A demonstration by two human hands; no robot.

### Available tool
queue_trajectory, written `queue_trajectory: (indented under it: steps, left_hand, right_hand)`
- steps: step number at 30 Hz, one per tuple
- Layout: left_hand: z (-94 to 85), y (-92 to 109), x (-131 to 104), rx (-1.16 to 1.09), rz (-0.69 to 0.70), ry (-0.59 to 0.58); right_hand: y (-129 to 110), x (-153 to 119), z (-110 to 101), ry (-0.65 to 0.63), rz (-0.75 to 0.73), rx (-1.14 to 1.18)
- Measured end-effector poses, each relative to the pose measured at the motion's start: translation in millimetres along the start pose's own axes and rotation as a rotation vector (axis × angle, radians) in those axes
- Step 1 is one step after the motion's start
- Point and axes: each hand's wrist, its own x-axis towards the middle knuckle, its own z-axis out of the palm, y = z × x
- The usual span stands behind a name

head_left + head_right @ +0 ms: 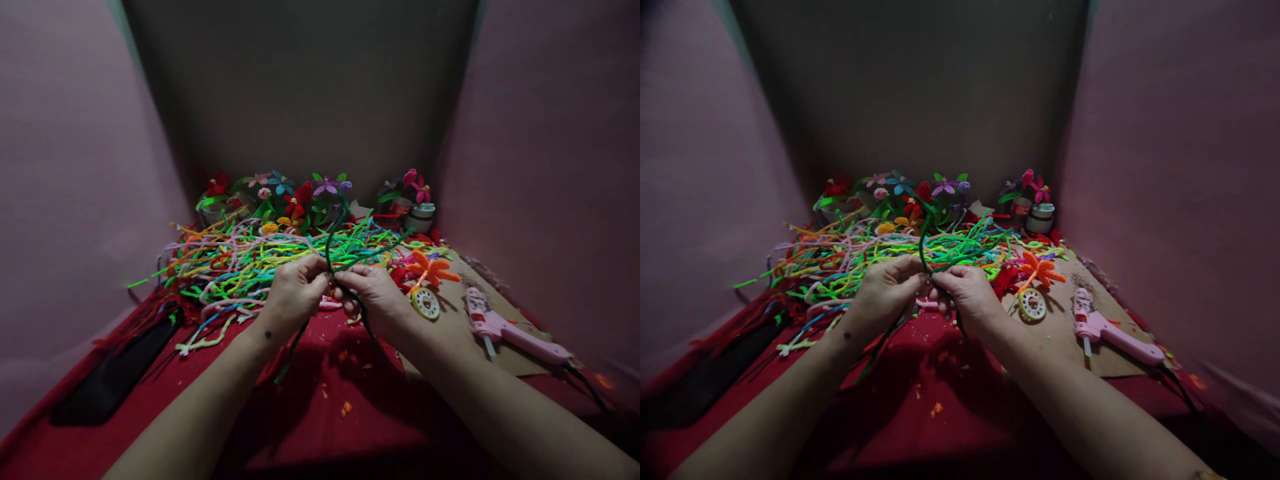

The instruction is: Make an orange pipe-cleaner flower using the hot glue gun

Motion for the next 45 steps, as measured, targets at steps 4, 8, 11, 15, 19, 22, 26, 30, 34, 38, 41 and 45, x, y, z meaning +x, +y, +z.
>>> queue_trajectory:
  steps: [4,8,11,15,19,22,26,30,34,38,41,45]
  left_hand:
    - [0.5,-7.7,-4.0,0.513,0.325,0.018]
    - [-3.6,-13.0,-3.8,0.856,0.47,-0.054]
    - [-5.9,-16.1,-2.0,0.867,0.486,-0.063]
    - [-6.4,-13.7,0.6,0.502,0.387,0.02]
    - [-8.1,-0.7,2.0,0.008,0.01,-0.057]
    - [-12.4,7.1,2.5,-0.2,-0.15,-0.19]
    - [-21.7,3.2,5.5,-0.442,-0.251,-0.317]
    - [-30.8,-10.8,12.2,-0.604,-0.305,-0.34]
    - [-34.8,-19.2,16.6,-0.686,-0.311,-0.319]
    - [-31.2,-16.3,14.8,-0.77,-0.233,-0.351]
    - [-23.9,-9.5,10.5,-0.757,-0.16,-0.333]
    - [-12.8,-1.6,5.0,-0.519,-0.139,-0.213]
  right_hand:
    - [-3.5,0.4,-3.8,-0.086,-0.016,0.024]
    - [-6.9,2.4,-6.5,-0.167,-0.012,0.052]
    - [-6.0,3.1,-6.3,-0.183,0.042,0.077]
    - [-4.4,2.3,-5.9,-0.135,0.09,0.145]
    - [-5.7,1.0,-4.0,-0.103,0.038,0.113]
    - [-7.9,-0.5,-0.9,-0.089,-0.019,0.022]
    - [-9.3,-2.3,0.8,-0.042,-0.054,-0.026]
    - [-7.6,-0.8,-2.8,-0.064,-0.027,0.038]
    - [-8.3,1.1,-3.9,-0.084,-0.001,0.151]
    - [-10.8,0.1,-1.3,-0.044,-0.008,0.215]
    - [-10.3,-0.6,-0.3,-0.028,-0.03,0.202]
    - [-7.9,-2.4,0.7,-0.037,-0.105,0.135]
